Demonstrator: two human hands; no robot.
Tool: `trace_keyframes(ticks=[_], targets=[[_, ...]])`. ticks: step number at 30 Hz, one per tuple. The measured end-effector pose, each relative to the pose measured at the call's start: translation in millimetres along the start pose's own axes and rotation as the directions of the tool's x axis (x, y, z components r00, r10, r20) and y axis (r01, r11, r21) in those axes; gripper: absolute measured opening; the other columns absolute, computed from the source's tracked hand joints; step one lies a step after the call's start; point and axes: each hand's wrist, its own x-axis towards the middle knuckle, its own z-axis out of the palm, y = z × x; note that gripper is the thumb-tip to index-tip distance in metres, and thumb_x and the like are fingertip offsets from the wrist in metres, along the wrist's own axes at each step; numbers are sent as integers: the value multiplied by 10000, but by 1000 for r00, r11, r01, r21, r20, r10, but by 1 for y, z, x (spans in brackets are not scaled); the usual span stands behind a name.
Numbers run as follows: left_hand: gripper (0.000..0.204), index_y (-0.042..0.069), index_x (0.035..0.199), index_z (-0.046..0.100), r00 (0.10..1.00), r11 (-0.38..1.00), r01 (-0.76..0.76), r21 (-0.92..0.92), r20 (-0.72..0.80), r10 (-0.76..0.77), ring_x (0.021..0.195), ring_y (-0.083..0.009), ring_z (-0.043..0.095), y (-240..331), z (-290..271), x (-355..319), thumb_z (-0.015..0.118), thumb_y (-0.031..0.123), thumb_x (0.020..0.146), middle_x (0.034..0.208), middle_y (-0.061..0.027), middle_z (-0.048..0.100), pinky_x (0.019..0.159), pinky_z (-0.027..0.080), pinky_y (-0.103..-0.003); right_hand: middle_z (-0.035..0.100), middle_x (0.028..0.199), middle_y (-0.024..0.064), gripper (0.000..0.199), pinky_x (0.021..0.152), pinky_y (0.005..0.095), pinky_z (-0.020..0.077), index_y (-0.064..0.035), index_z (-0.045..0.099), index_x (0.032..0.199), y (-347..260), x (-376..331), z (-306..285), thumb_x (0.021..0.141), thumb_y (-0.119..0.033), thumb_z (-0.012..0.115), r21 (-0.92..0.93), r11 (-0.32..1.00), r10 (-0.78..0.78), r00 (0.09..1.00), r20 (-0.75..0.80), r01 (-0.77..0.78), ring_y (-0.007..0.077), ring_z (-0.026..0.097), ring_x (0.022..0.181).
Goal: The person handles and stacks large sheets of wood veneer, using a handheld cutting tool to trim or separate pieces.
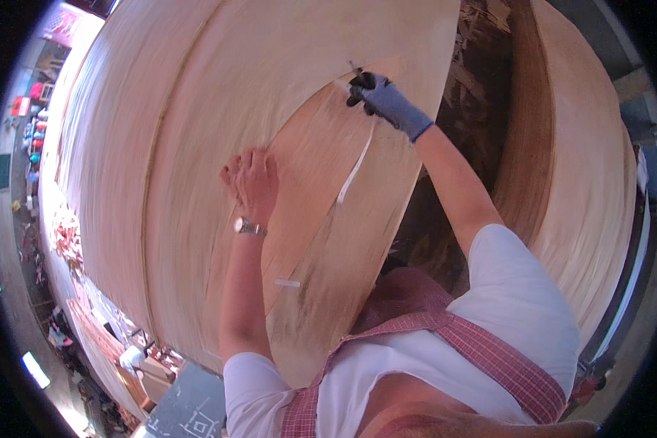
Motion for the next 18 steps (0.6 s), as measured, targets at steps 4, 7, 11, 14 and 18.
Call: trace_keyframes(ticks=[4,7,11,14,18], targets=[[387,103,1250,561,907,915,-342,-213,-330,262,1098,-286,525,62,27,76,535,125,864,1327,-53,542,972,371,-454,685,716,57,225,457,257,417,-26,649,877,12,19,-23,867,-248,615,94,994,65,991,-115,-54,111,537,506],[418,112,1269,552,893,832,-422,-359,-322,314,1112,-280,513,99,40,118,513,60,855,1345,-41,530,973,375,-461,678,692,52,244,450,256,410,-36,676,857,15,23,-20,862,-275,631,160,983,117,983,-144,-93,113,557,517],[444,159,1282,557,862,788,-503,-354,-275,427,1137,-250,505,128,50,135,513,70,850,1366,-17,519,970,365,-444,670,682,54,294,441,252,408,-26,672,830,20,19,-22,849,-319,652,203,974,139,976,-165,-105,114,577,532],[428,173,1284,564,872,822,-486,-296,-94,481,1158,-226,504,135,56,137,511,129,862,1374,-1,517,980,341,-421,666,679,53,332,435,249,410,-28,663,795,23,13,-26,837,-357,665,166,982,115,981,-158,-89,119,577,523],[425,267,1308,550,866,849,-494,-189,-25,499,1223,-265,451,126,61,130,511,256,884,1428,-44,456,992,307,-440,668,691,53,360,443,250,426,-44,654,798,19,-22,-45,827,-401,674,74,968,245,967,-77,-239,120,574,520]])
